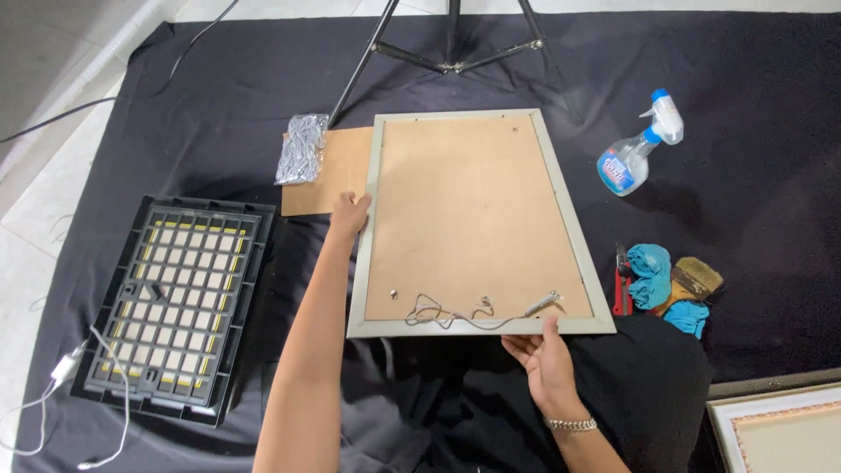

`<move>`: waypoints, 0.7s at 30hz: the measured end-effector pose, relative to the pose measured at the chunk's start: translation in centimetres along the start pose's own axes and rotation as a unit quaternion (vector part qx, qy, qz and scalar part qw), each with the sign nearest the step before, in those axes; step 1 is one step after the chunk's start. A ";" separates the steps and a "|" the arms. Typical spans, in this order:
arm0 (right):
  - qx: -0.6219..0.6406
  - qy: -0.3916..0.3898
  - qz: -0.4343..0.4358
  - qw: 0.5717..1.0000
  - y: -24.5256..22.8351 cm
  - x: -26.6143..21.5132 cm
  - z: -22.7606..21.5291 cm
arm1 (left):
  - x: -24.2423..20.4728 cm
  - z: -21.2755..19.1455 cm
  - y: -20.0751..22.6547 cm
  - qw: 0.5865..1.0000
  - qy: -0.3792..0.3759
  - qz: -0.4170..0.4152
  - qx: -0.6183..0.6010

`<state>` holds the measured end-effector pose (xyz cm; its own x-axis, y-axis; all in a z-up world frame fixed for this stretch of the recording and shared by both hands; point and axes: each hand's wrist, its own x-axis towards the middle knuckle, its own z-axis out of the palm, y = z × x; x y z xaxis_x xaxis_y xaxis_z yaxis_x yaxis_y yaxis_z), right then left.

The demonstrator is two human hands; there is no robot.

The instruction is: Securing a hanging wire to the back of a picture frame by threading it through eyelets and twisting the ends.

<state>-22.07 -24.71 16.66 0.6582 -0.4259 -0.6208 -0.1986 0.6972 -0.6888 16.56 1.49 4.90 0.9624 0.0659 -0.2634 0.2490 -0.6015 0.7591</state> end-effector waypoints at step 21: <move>-0.018 0.039 -0.143 0.989 -1.8 -0.8 -0.1 | -6.4 1.4 5.0 0.991 -0.103 -0.027 -0.077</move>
<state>-22.35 -25.68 18.31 0.6331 -0.6471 -0.4248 -0.0394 0.5211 -0.8526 11.48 -2.99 9.54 0.9087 -0.0789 -0.4100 0.3281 -0.4723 0.8181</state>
